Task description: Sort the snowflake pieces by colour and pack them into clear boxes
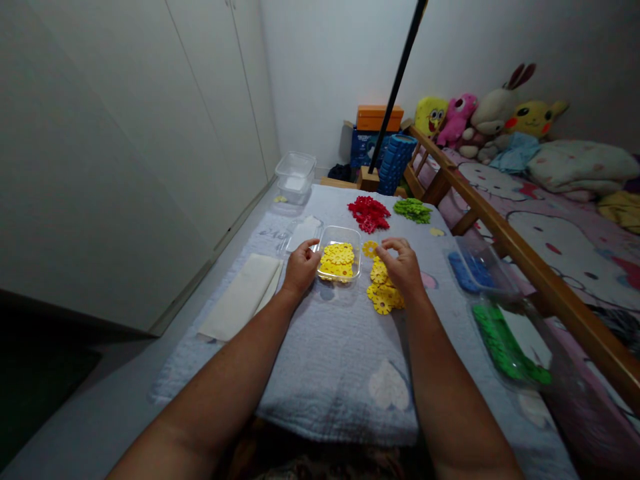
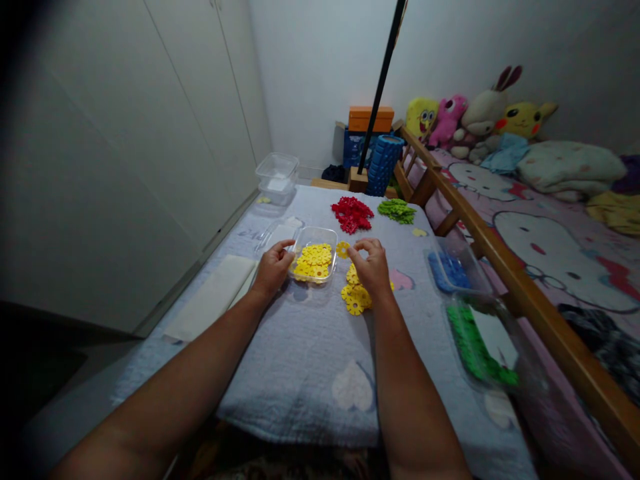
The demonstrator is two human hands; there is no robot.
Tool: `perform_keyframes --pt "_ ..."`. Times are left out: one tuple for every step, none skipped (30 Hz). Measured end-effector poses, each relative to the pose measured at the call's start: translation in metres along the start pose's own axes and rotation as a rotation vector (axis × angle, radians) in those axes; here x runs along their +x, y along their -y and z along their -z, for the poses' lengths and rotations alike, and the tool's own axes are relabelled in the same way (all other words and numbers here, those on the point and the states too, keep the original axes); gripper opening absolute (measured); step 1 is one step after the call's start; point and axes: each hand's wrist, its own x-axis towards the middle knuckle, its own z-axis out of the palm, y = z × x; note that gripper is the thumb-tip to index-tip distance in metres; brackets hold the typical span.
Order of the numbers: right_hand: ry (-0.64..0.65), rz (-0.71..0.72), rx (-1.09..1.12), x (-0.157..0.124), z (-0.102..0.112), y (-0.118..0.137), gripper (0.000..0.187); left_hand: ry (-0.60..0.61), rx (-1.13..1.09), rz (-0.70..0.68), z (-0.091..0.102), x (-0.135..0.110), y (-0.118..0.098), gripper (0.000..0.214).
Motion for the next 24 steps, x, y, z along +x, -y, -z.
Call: perform_keyframes --pt "0.006 0.005 0.012 -0.002 -0.005 0.004 0.018 0.000 0.002 -0.002 0.000 0.000 0.000 0.051" --pt "0.015 0.009 0.014 -0.005 -0.010 0.007 0.017 -0.001 0.002 -0.001 0.000 0.000 0.000 0.051" --pt "0.027 0.011 0.008 -0.007 -0.016 0.010 0.017 -0.003 -0.001 -0.001 0.000 0.000 0.001 0.051" --pt "0.038 0.010 -0.001 -0.010 -0.021 0.013 0.016 -0.004 -0.004 -0.002 0.000 0.000 0.001 0.051" --pt "0.049 0.006 -0.012 -0.012 -0.026 0.016 0.014 -0.004 -0.007 -0.004 0.000 0.000 0.001 0.050" --pt "0.059 -0.001 -0.025 -0.014 -0.030 0.018 0.012 -0.003 -0.008 -0.006 0.000 0.000 0.002 0.050" --pt "0.066 -0.011 -0.037 -0.015 -0.034 0.020 0.011 -0.003 -0.006 -0.008 0.000 0.000 0.001 0.049" --pt "0.070 -0.021 -0.048 -0.016 -0.038 0.021 0.010 -0.003 -0.003 -0.008 0.000 0.000 0.001 0.049" --pt "0.072 -0.029 -0.058 -0.016 -0.041 0.022 0.009 -0.003 0.001 -0.007 0.000 0.000 0.001 0.049" --pt "0.074 -0.034 -0.065 -0.016 -0.043 0.023 0.009 -0.002 0.005 -0.003 0.000 0.000 0.000 0.049" --pt "0.076 -0.037 -0.072 -0.016 -0.046 0.023 0.009 -0.002 0.007 0.000 0.000 0.000 0.000 0.050" --pt "0.077 -0.039 -0.077 -0.016 -0.048 0.023 0.009 -0.002 0.006 0.002 0.000 0.000 0.000 0.050" --pt "0.081 -0.043 -0.084 -0.016 -0.050 0.022 0.009 -0.001 0.005 0.002 0.000 0.000 0.000 0.050" --pt "0.087 -0.046 -0.091 -0.015 -0.052 0.022 0.010 -0.001 0.002 0.001 0.000 0.000 0.001 0.050" --pt "0.095 -0.050 -0.100 -0.015 -0.053 0.021 0.010 -0.001 0.000 0.000 -0.001 0.000 0.001 0.050" --pt "0.103 -0.053 -0.107 -0.015 -0.054 0.019 0.011 -0.001 -0.003 0.000 -0.001 0.000 0.002 0.050" --pt "0.110 -0.053 -0.114 -0.015 -0.055 0.018 0.012 0.000 -0.005 0.000 -0.001 0.000 0.002 0.050" --pt "0.115 -0.052 -0.118 -0.015 -0.055 0.016 0.014 -0.001 -0.006 0.000 -0.001 0.000 0.002 0.050" --pt "0.118 -0.048 -0.120 -0.015 -0.054 0.015 0.016 -0.003 -0.006 0.001 -0.001 0.000 0.002 0.050" --pt "0.118 -0.045 -0.119 -0.015 -0.053 0.013 0.018 -0.004 -0.004 0.001 -0.001 0.000 0.001 0.050" --pt "0.115 -0.042 -0.117 -0.014 -0.050 0.011 0.020 -0.005 -0.002 0.002 -0.001 0.000 0.001 0.049" --pt "0.109 -0.040 -0.115 -0.013 -0.047 0.010 0.022 -0.006 0.001 0.003 0.000 0.000 0.000 0.049" --pt "0.101 -0.042 -0.113 -0.011 -0.043 0.008 0.023 -0.006 0.003 0.003 0.000 0.000 0.000 0.048" --pt "0.090 -0.047 -0.114 -0.010 -0.039 0.006 0.024 -0.007 0.005 0.000 0.000 0.000 -0.001 0.048"
